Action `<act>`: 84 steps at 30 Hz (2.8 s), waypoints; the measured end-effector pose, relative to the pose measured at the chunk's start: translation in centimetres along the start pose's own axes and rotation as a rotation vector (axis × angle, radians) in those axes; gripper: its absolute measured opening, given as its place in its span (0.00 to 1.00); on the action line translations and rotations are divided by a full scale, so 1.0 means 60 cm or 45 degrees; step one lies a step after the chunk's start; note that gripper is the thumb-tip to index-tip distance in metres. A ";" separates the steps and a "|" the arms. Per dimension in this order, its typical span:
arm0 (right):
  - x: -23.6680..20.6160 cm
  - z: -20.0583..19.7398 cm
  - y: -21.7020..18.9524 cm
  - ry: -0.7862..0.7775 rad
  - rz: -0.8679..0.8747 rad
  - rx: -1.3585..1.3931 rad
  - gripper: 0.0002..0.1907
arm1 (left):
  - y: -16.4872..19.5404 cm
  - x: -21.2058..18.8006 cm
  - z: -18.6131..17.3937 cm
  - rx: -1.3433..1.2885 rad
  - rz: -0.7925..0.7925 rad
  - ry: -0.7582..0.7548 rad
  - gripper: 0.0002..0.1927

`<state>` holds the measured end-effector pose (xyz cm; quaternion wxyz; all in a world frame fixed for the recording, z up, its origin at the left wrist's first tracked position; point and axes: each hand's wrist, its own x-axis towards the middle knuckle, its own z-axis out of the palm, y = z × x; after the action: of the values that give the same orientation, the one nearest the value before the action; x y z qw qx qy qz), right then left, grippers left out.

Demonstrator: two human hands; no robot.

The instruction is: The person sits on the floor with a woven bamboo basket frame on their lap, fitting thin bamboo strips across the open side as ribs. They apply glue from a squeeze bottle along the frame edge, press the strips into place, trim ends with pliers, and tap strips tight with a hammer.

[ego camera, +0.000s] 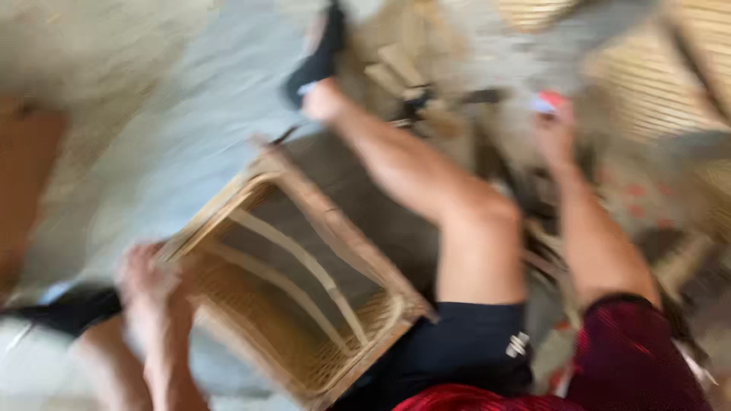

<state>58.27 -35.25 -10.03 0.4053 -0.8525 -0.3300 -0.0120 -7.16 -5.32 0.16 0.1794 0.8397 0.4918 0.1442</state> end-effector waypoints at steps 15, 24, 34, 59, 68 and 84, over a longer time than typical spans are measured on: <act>-0.215 -0.039 -0.059 -0.085 0.240 0.225 0.24 | -0.097 0.087 0.046 0.301 0.210 -0.288 0.21; -0.350 0.192 -0.381 -0.815 -0.080 0.551 0.34 | -0.068 0.053 -0.074 0.251 0.200 0.181 0.13; -0.368 0.197 -0.460 -0.990 -0.146 0.000 0.42 | -0.103 -0.224 -0.064 0.163 -0.309 0.429 0.19; -0.251 0.153 -0.443 -0.975 0.418 -0.217 0.36 | -0.005 -0.402 -0.021 -0.922 -0.731 0.210 0.25; -0.283 0.136 -0.446 -0.919 0.529 -0.142 0.33 | 0.004 -0.393 -0.038 -0.891 -0.766 0.306 0.21; -0.336 0.128 -0.467 -0.662 -0.248 0.231 0.16 | -0.113 -0.182 -0.037 0.128 -0.190 0.153 0.34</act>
<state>24.58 -28.30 -1.86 0.3785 -0.7516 -0.5028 0.1975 -18.51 -11.52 -1.57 0.1174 0.7985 0.5695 0.1557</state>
